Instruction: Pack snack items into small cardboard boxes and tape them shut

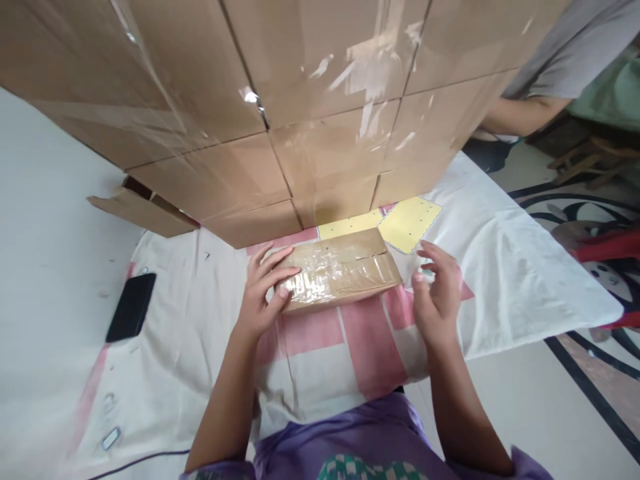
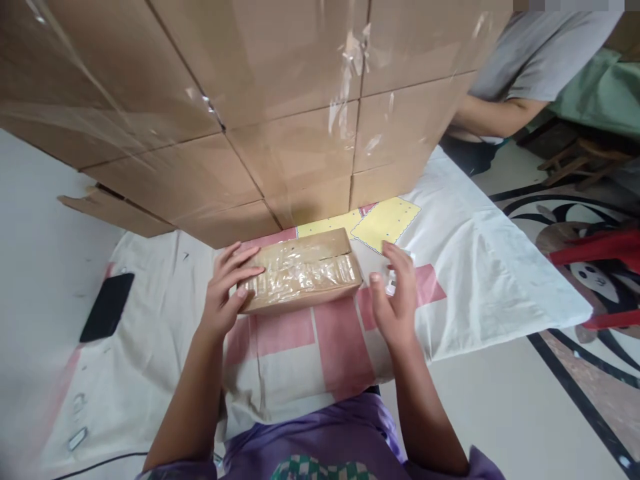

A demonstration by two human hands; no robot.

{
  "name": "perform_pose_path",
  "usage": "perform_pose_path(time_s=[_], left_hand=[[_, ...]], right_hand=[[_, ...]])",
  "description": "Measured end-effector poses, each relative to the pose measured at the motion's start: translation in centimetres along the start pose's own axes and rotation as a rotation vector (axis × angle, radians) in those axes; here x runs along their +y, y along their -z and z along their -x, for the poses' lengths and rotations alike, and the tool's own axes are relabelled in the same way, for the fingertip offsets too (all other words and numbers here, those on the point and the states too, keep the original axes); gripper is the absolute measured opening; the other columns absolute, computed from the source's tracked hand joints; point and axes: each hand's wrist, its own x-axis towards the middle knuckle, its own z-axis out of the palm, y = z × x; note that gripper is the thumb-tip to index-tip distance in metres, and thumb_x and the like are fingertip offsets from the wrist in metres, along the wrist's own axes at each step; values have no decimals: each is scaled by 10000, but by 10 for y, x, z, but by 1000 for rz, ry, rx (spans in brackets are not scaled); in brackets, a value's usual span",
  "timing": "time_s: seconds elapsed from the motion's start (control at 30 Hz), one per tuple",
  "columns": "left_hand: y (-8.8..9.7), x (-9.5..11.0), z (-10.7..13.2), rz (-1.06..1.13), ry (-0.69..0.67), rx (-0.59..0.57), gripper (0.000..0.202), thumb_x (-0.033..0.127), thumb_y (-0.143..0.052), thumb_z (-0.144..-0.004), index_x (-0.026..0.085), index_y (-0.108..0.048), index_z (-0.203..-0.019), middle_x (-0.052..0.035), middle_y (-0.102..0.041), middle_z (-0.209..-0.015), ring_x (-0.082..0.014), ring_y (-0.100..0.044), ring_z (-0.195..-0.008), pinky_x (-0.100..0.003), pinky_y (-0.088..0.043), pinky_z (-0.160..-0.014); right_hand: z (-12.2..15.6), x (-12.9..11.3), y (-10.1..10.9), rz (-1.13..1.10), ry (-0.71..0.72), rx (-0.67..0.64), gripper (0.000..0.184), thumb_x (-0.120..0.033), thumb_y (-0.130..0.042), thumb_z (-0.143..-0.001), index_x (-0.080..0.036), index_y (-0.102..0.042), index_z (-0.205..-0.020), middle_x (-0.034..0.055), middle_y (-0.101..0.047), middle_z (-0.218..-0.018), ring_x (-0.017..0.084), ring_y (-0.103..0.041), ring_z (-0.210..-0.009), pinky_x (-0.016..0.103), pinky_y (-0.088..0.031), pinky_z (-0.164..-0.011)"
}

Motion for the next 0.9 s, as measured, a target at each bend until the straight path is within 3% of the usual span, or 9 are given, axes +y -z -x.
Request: perform_pose_path(time_s=[0.07,0.13,0.23,0.3,0.5,0.7,0.8,0.9], left_hand=[[7,13,4,-152,-41,-76,483,572,-530,-1001,275,-665,-1357,-111,-538,-1568,-401,-297,-1551,-653,-242,-1223],[9,24,8,-314,-74,-119,657,630,-622,-932,271,-571,-1480,-131,-540,-1566,-434,-339,-1528,-652,-208,-1227],[4,31,15,-421,-76,-127,775,508,-775,-862,308,-487,-1553,-112,-588,-1523,-415,-470,-1443,-616,-259,-1224],[0,28,18,-362,-84,-115,755,416,-800,-861,329,-496,-1546,-97,-576,-1537,-400,-465,-1452,-602,-346,-1198],[0,13,19,-280,-95,-100,710,328,-823,-845,337,-555,-1502,-96,-632,-1471,-411,-430,-1489,-641,-398,-1175],[9,1,11,-466,-14,1,626,343,-806,-861,342,-607,-1455,-84,-657,-1443,-409,-511,-1427,-619,-380,-1148],[3,10,7,-599,-33,94,607,331,-815,-835,308,-639,-1415,-99,-675,-1412,-429,-497,-1428,-647,-305,-1165],[-26,38,1,-484,-221,290,487,217,-813,-785,302,-711,-1254,-76,-764,-1128,-367,-669,-1156,-566,-468,-1009]], right_hand=[[0,18,24,82,-97,169,397,-402,-649,-974,-315,-599,-1358,94,-562,-1438,329,-555,-1319,533,-512,-1029],[-3,42,43,54,-270,276,415,-415,-701,-930,-289,-600,-1313,97,-590,-1356,304,-617,-1202,506,-545,-973],[-12,76,53,-146,-521,203,425,-423,-743,-870,-267,-593,-1235,56,-661,-1107,238,-681,-949,425,-591,-822],[-18,91,48,-241,-606,145,411,-416,-750,-835,-260,-588,-1178,11,-652,-954,196,-663,-805,371,-584,-738],[-15,95,36,-112,-604,82,307,-450,-708,-861,-240,-638,-1074,-22,-589,-740,193,-590,-687,353,-526,-647],[-8,92,36,-136,-567,92,346,-472,-725,-852,-245,-609,-1085,13,-625,-880,209,-614,-773,375,-550,-717],[-9,89,36,-98,-570,109,286,-463,-655,-904,-241,-603,-1077,53,-663,-1005,244,-647,-934,427,-559,-882],[-10,87,36,-49,-545,53,334,-486,-565,-966,-249,-613,-1195,78,-676,-1183,272,-636,-1104,466,-525,-1010]])
